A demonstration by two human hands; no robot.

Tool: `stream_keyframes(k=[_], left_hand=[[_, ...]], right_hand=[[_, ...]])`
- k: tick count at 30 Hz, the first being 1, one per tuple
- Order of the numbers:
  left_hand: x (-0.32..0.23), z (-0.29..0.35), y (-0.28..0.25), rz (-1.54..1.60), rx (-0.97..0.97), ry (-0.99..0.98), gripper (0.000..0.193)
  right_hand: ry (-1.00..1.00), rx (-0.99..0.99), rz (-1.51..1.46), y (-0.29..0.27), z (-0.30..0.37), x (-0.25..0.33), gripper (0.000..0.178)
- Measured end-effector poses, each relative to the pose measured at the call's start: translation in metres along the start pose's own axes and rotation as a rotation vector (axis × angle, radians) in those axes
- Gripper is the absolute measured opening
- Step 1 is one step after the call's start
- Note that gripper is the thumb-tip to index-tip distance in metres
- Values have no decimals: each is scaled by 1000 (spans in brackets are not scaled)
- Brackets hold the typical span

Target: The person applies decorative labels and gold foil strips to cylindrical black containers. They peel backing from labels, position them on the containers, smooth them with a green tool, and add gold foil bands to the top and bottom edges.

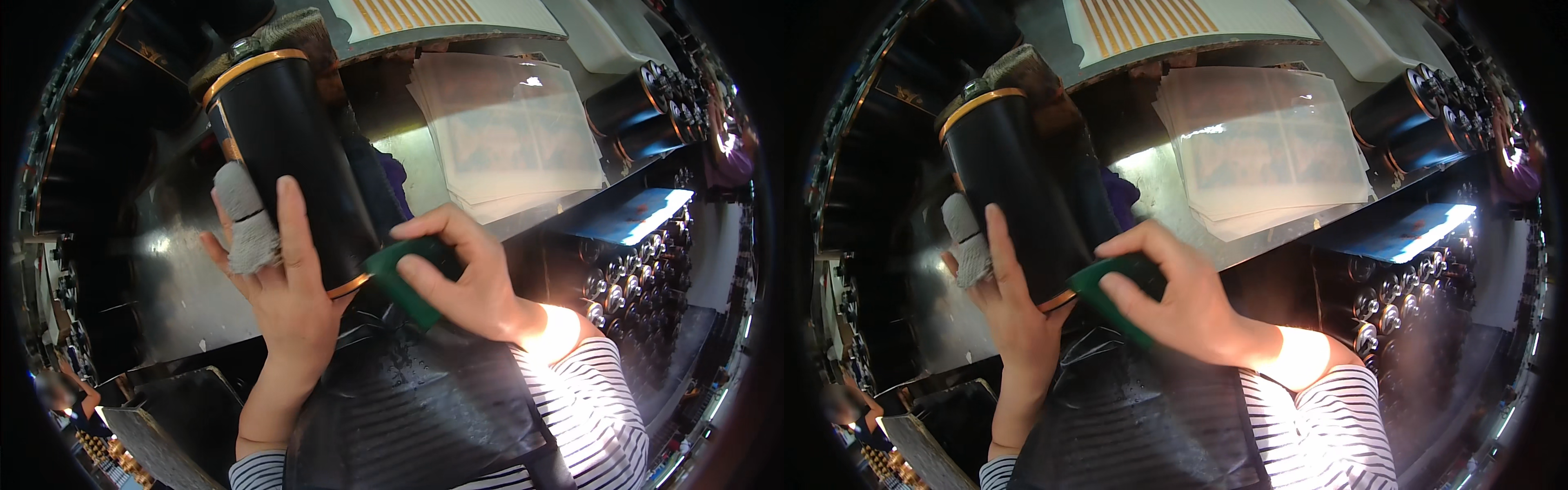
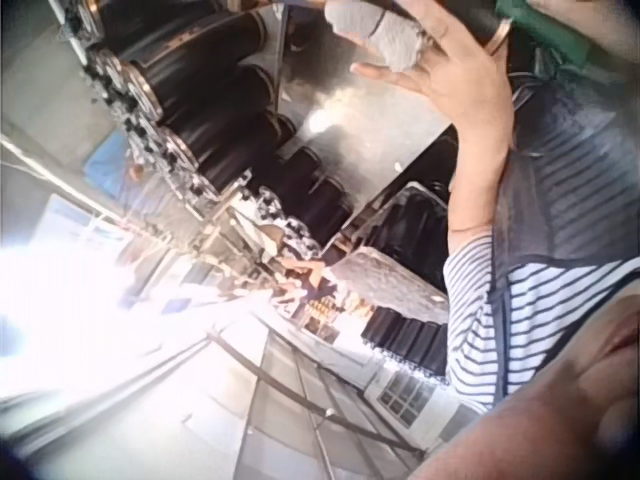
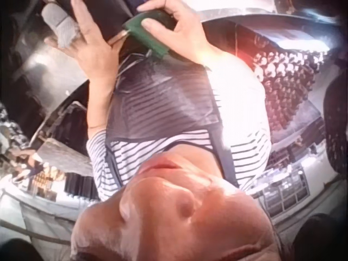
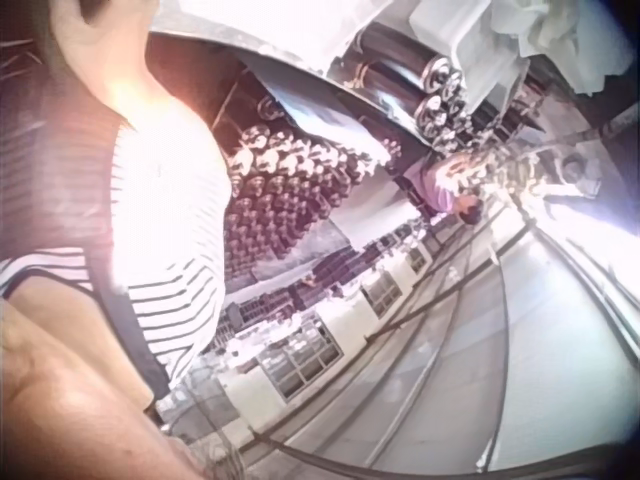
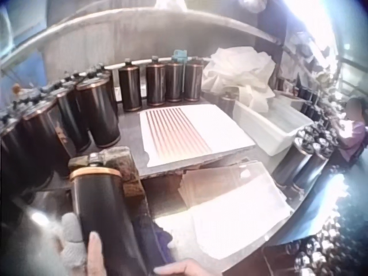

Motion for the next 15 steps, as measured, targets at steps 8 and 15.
stream_keyframes(k=[8,15], left_hand=[[34,21,36,548,5,-149,121],[19,12,22,461,-10,-134,127]], right_hand=[[157,-72,-116,-18,-3,-24,24],[144,-74,39,-15,-5,-23,26]])
Point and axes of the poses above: each hand's wrist, its own z-axis away from the middle knuckle, its own y-axis out of the palm, x = y × z, the point moved 8 cm from there along -z, towards the middle knuckle, and after that the axes turned 14 degrees about -z, right-handed, at the moved point
